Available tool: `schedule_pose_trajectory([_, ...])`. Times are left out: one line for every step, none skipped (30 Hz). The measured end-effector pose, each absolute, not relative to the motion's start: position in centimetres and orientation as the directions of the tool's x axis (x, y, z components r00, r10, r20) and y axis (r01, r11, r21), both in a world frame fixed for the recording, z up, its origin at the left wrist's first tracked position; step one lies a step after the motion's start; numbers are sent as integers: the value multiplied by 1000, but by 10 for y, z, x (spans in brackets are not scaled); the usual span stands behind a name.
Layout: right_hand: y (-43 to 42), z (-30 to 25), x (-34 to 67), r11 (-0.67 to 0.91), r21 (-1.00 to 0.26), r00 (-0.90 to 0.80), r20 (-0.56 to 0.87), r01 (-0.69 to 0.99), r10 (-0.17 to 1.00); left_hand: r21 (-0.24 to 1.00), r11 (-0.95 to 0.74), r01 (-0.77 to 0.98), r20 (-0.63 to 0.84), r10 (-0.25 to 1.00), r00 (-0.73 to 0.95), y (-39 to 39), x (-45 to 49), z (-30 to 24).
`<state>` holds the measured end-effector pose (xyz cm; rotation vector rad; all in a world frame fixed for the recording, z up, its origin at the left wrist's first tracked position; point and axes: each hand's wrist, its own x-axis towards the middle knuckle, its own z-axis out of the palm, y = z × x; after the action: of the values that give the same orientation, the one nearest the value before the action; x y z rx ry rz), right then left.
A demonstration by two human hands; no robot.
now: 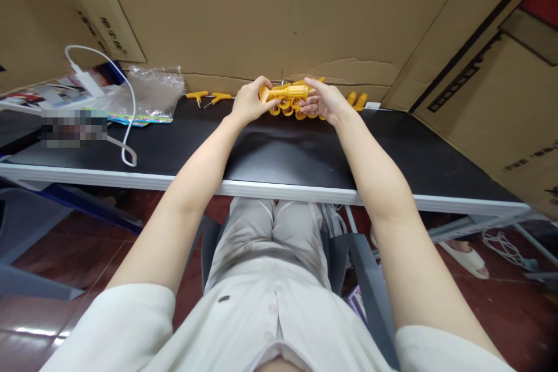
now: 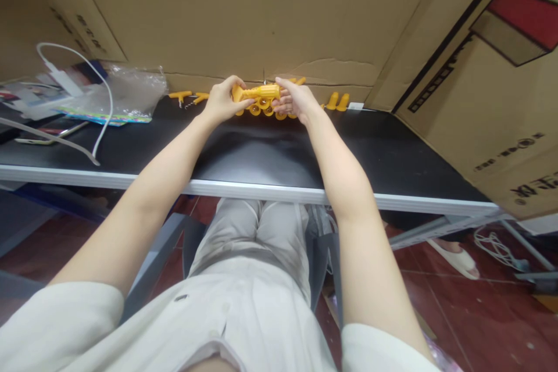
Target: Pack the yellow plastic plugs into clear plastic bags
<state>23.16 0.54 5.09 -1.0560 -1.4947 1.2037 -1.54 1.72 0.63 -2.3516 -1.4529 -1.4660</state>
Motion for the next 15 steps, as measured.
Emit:
schedule_pose_trajectory([4,52,231,149,-987,-211,133,63,968,420,-574,703,712,689,138,16,-15,7])
schedule_pose_trajectory([3,53,229,142,-989,-205,128,53,970,413,-585,697,717,682,147,15,-15,8])
schedule_pose_trajectory([2,55,228,136,-990,-197,126,41,972,408,-598,690,724,672,154,13,-14,9])
schedule_pose_trajectory([1,56,227,138,-990,-185,132,24,974,405,-608,683,733,663,156,13,-15,9])
schedule_pose_trajectory([1,58,227,150,-989,-171,148,-1,974,405,-614,677,740,655,151,12,-16,9])
schedule_pose_trajectory([2,60,227,169,-985,-153,172,-31,973,409,-617,673,748,649,139,13,-18,8])
schedule_pose_trajectory([4,62,227,194,-979,-131,200,-61,971,416,-617,668,757,642,122,13,-20,7])
schedule_pose_trajectory([6,65,228,220,-972,-103,228,-84,968,424,-615,665,766,635,100,15,-22,6])
schedule_pose_trajectory([9,67,229,245,-965,-71,252,-98,965,434,-609,664,771,632,76,15,-25,5])
schedule_pose_trajectory([14,70,230,267,-958,-37,272,-103,962,446,-592,671,768,638,53,16,-28,4])
schedule_pose_trajectory([19,73,231,287,-953,-3,288,-100,958,460,-561,688,753,657,33,16,-30,3])
schedule_pose_trajectory([25,76,232,305,-948,28,304,-91,952,474,-515,714,725,689,15,15,-31,3])
schedule_pose_trajectory([32,78,232,325,-943,55,321,-78,945,484,-457,747,687,727,-1,14,-32,3])
schedule_pose_trajectory([39,80,231,346,-936,73,342,-61,937,486,-397,778,646,763,-15,12,-32,4])
schedule_pose_trajectory([46,81,229,369,-929,79,366,-35,927,482,-344,806,609,793,-26,9,-31,5])
